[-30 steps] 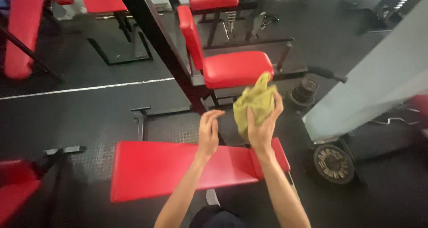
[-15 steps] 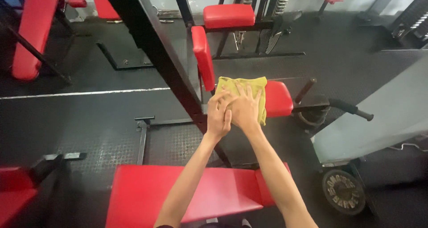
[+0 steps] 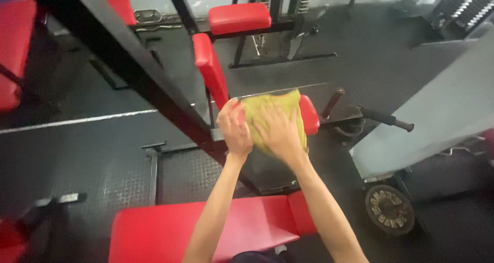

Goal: Wiping down various parts of gym weight benches and frames with a yellow cloth.

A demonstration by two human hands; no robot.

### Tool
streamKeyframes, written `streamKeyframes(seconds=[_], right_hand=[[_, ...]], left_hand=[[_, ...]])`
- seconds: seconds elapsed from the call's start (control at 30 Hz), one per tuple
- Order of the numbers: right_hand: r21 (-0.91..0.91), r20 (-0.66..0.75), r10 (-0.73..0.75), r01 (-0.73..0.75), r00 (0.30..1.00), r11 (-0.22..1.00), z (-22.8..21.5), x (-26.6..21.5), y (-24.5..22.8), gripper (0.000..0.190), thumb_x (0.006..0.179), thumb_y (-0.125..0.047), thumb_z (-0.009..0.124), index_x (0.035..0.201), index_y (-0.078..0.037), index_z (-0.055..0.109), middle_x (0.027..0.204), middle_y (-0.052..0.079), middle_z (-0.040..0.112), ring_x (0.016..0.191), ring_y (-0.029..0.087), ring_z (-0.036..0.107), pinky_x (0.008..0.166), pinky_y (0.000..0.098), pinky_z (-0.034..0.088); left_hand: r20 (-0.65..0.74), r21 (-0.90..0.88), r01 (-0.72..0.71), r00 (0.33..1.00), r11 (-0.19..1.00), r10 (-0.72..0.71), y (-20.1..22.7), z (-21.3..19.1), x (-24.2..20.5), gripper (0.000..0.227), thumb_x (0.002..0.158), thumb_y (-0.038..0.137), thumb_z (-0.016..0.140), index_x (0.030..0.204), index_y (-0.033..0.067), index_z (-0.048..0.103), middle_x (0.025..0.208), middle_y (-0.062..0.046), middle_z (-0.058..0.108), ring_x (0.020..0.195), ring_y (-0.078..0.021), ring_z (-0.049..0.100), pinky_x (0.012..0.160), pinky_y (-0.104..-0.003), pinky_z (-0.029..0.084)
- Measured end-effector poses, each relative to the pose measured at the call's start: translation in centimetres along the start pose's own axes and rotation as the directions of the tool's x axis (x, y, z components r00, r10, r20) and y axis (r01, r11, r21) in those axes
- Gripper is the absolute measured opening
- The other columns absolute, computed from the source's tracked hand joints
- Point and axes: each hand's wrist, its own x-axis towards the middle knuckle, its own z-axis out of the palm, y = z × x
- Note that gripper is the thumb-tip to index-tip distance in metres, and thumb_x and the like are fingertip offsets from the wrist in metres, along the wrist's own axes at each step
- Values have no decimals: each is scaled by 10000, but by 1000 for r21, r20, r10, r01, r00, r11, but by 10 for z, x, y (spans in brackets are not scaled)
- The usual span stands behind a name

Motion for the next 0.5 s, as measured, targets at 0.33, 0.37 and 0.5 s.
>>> streamKeyframes(seconds=[0.33, 0.37, 0.5], right_hand=[[258, -421, 83, 32, 903, 966, -20, -46, 51, 349, 1057, -267, 443, 1266, -141, 693, 1438, 119, 616, 1428, 355, 459, 1146, 706, 242], [327, -510, 183, -8, 840, 945, -43, -41, 47, 470, 1116, -407, 346, 1255, -119, 690, 1553, 114, 530, 1483, 392, 367, 1151, 711, 210], [350, -597, 199, 29, 777, 936, -80, -40, 43, 650, 1072, -601, 184, 1237, -325, 749, 1712, 157, 225, 1586, 440, 87, 1231, 634, 38]], left_hand=[[-10, -62, -49, 999, 997, 49, 8, -3, -4, 621, 1075, 494, 225, 1144, 102, 701, 1194, -113, 670, 1162, -328, 641, 1027, -444, 406], [-5, -60, -17, 1000, 998, 17, 9, -4, -2, 645, 1083, 503, 209, 1131, 94, 705, 1199, -113, 670, 1172, -331, 635, 1036, -437, 400], [-9, -83, 0, 1000, 997, 0, 15, -4, 2, 652, 1080, 514, 222, 1136, 83, 709, 1210, -125, 666, 1164, -335, 628, 1054, -426, 386]])
